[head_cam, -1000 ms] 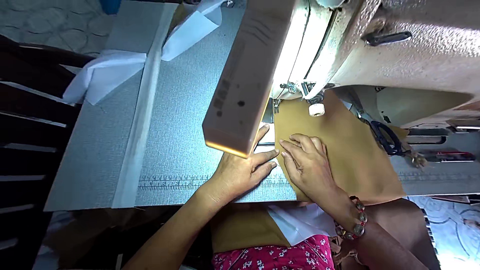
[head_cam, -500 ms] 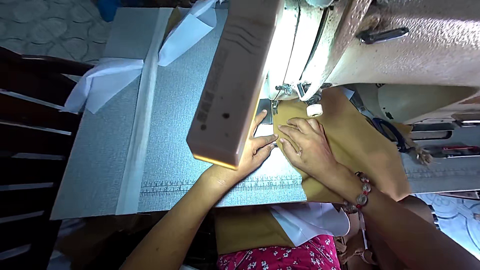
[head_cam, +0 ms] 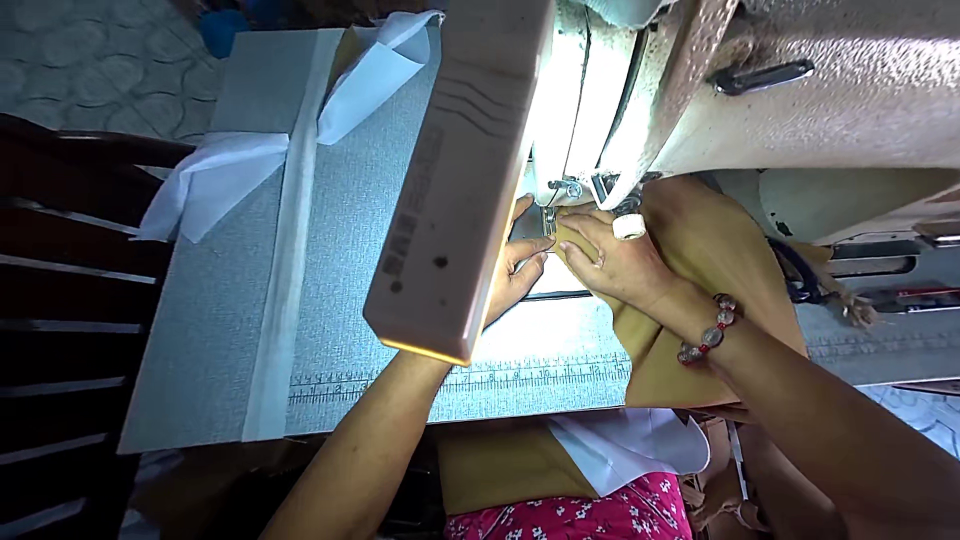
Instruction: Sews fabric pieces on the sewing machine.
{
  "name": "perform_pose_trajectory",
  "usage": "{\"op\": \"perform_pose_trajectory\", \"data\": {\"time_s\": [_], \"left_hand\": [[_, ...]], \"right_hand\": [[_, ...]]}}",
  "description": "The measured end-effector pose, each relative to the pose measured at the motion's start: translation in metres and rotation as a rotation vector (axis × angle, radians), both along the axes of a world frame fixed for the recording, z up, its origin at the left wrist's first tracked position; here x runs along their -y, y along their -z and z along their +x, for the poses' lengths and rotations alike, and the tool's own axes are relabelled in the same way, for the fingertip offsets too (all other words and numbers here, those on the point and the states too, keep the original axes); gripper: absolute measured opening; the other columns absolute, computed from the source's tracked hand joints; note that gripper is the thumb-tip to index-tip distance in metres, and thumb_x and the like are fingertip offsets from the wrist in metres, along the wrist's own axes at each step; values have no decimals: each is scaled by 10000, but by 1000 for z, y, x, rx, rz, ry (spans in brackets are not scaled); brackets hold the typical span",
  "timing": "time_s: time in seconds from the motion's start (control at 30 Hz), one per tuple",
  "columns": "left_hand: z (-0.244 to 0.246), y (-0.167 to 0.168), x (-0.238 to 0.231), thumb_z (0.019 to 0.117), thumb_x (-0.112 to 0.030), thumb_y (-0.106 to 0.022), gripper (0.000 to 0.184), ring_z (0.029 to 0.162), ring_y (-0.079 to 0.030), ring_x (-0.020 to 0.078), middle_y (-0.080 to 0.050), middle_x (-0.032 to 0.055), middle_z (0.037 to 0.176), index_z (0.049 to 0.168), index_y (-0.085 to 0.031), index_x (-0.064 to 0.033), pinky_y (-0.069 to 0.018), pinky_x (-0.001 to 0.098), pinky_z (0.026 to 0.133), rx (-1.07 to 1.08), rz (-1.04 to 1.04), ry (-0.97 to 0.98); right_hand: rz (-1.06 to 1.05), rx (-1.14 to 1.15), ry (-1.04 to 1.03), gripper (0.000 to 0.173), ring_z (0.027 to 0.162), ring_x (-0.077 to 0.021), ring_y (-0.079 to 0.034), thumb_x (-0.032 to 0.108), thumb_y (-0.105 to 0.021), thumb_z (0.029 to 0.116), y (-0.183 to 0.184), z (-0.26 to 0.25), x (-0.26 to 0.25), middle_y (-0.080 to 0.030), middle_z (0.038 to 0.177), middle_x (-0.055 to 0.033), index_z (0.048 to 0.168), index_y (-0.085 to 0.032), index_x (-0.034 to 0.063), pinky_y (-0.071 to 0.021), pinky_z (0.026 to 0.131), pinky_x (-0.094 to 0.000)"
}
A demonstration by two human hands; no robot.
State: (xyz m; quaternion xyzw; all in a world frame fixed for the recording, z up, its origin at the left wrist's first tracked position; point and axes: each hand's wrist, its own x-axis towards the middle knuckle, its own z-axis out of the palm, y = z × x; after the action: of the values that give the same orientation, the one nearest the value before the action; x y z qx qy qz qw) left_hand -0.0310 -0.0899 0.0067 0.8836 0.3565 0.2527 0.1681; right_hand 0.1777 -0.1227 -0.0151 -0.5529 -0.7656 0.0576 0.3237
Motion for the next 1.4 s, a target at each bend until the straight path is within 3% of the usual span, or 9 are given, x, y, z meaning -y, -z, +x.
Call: {"op": "perform_pose_trajectory", "data": {"time_s": [0.43,0.57,0.7,0.8,0.93,1.07,1.17,1.27,1.4], "left_hand": [[-1,3,2,925,-77,-615,287,1533,-241,408,-414,259,1562,1183,-732,-32,-194,477,1247,264,-64,-153],[-1,-1,4,941,-82,-624,295,1522,-262,398,-446,253,1537,1212,-715,-9,-202,472,1239,277,-105,-168],[2,0,2,931,-147,-644,356,1538,-206,426,-376,263,1583,1263,-681,-24,-185,518,1239,275,-149,-183],[2,6,-2,919,-227,-652,420,1533,-222,410,-346,233,1606,1306,-661,-63,-225,538,1216,253,-141,-191],[-5,13,-9,907,-317,-646,482,1552,-116,457,-301,236,1631,1332,-650,-89,-147,621,1223,220,-89,-196],[-11,12,-8,919,-332,-658,511,1555,-55,479,-241,268,1646,1354,-614,-69,-98,598,1244,202,-95,-202],[-12,14,-14,908,-336,-662,505,1554,-83,480,-252,297,1633,1333,-635,-65,-105,571,1255,214,-81,-189],[-16,17,-21,942,-339,-643,475,1544,-153,475,-317,300,1606,1312,-654,-41,-136,568,1261,210,-63,-126],[-26,20,-8,1035,-208,-551,292,1425,-405,481,-579,267,1400,1188,-710,-17,-282,608,1200,182,107,106]], "right_hand": [[-13,222,-148,255,1013,-381,-696,174,-559,975,-32,18,-34,-722,998,-222,1002,-733,-10,-519,894,-522],[-68,212,35,325,1115,-412,-641,159,-561,990,-55,10,39,-678,1162,-233,1233,-697,-8,-514,924,-541],[-543,148,201,705,655,-327,-651,525,-606,963,-69,21,122,-686,792,-130,1515,-497,100,-530,589,-533],[-778,5,83,540,736,-353,-658,281,-668,987,-68,29,112,-700,892,-194,1473,-539,84,-543,699,-548],[-699,40,147,194,687,-231,-662,140,-592,1012,-77,39,24,-680,826,-140,1114,-683,2,-557,663,-424],[-522,156,430,406,1340,-409,-532,175,-515,1061,-83,50,-28,-581,1385,-307,1346,-582,-106,-366,1142,-519],[-307,213,426,365,1244,-334,-596,177,-537,1035,-75,55,-39,-655,1280,-266,1277,-646,-73,-419,1069,-407],[-437,326,370,356,1264,-427,-578,125,-474,1054,-92,52,-20,-639,1306,-258,1353,-617,-4,-414,1036,-591],[-61,237,164,325,1112,-350,-661,60,-509,1016,-78,63,94,-693,1191,-217,1280,-697,53,-515,945,-491]]}}
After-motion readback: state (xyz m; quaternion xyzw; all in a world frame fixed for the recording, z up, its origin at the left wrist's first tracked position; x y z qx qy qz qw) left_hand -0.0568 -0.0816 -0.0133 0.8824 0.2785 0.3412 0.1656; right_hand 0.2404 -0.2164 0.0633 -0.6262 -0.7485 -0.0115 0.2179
